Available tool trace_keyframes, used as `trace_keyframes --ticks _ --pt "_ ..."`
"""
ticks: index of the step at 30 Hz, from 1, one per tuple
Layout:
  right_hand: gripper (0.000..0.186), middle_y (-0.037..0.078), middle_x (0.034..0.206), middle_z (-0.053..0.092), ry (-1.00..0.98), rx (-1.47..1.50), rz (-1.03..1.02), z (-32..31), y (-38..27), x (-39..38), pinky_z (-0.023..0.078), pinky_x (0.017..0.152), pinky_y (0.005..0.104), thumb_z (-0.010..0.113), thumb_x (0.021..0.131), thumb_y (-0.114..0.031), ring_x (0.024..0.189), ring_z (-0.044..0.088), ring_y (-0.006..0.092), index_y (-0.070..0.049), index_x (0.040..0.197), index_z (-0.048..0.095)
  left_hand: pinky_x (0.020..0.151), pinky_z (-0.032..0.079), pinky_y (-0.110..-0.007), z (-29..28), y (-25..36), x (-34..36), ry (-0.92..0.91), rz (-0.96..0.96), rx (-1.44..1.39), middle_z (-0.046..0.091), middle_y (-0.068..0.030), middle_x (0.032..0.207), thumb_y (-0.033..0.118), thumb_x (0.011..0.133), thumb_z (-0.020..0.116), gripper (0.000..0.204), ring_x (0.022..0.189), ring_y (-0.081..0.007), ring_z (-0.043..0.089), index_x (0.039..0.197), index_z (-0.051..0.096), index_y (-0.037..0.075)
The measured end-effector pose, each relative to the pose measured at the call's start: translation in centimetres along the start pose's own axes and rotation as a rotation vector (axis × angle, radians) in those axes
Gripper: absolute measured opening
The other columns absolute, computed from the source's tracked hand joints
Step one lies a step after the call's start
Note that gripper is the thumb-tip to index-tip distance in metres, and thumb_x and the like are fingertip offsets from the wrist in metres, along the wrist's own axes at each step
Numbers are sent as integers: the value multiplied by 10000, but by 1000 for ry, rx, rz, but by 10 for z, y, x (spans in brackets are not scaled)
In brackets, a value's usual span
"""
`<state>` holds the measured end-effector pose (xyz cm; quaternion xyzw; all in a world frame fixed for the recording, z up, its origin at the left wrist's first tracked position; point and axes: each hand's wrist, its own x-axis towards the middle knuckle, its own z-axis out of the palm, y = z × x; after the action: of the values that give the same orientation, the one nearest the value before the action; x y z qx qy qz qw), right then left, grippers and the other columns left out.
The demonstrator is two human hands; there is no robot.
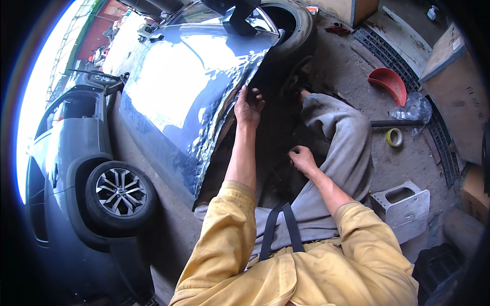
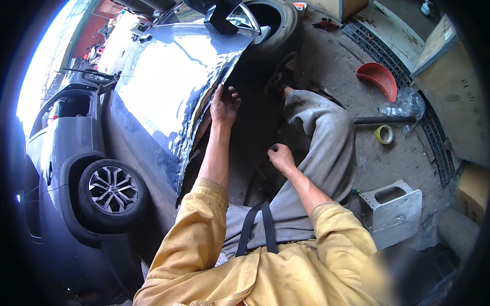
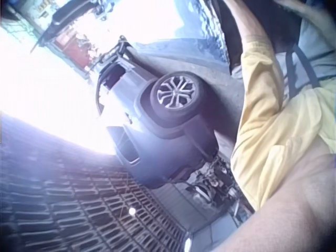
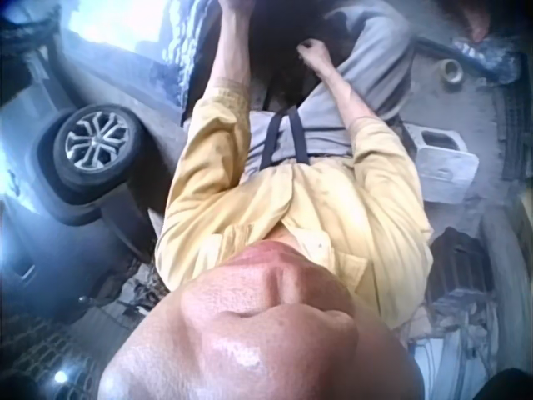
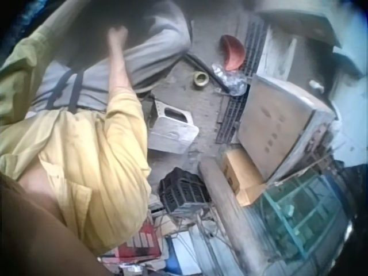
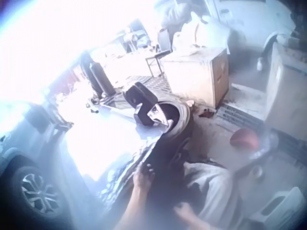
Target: The person uses a metal rod to pry and adjust the edge of a damaged car hood. They repeatedly insert the rod into the seam and apply leverage to straighten the metal, occasionally switching to a hammer to tap the area.
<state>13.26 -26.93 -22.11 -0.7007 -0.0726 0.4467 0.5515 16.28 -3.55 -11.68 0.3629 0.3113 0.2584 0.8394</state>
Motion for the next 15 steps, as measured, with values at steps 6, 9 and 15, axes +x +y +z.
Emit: trace_keyframes --ticks 6,9,15 --pt "285 165 793 724 15 -78 -17 4 -1 4 544 759 384 598 842 -213 785 717 282 6 966 731 684 475 -343 0 -2 -2 -12 7 10 618 -10 827 366 1004 599 208 773 -176 592 949 576 167" --pt "292 197 873 732 25 -94 -33 6 1 6 544 811 400 603 836 -217 873 720 322 1 981 732 684 470 -343 3 -1 -4 -6 10 19 609 -8 817 367 1008 594 209 767 -178 581 944 569 169" --pt "296 220 955 729 35 -127 -40 5 3 8 542 857 414 603 838 -221 962 710 356 -9 999 734 690 471 -345 1 0 -5 -31 2 -12 549 3 746 366 1015 591 229 756 -178 573 906 558 168"
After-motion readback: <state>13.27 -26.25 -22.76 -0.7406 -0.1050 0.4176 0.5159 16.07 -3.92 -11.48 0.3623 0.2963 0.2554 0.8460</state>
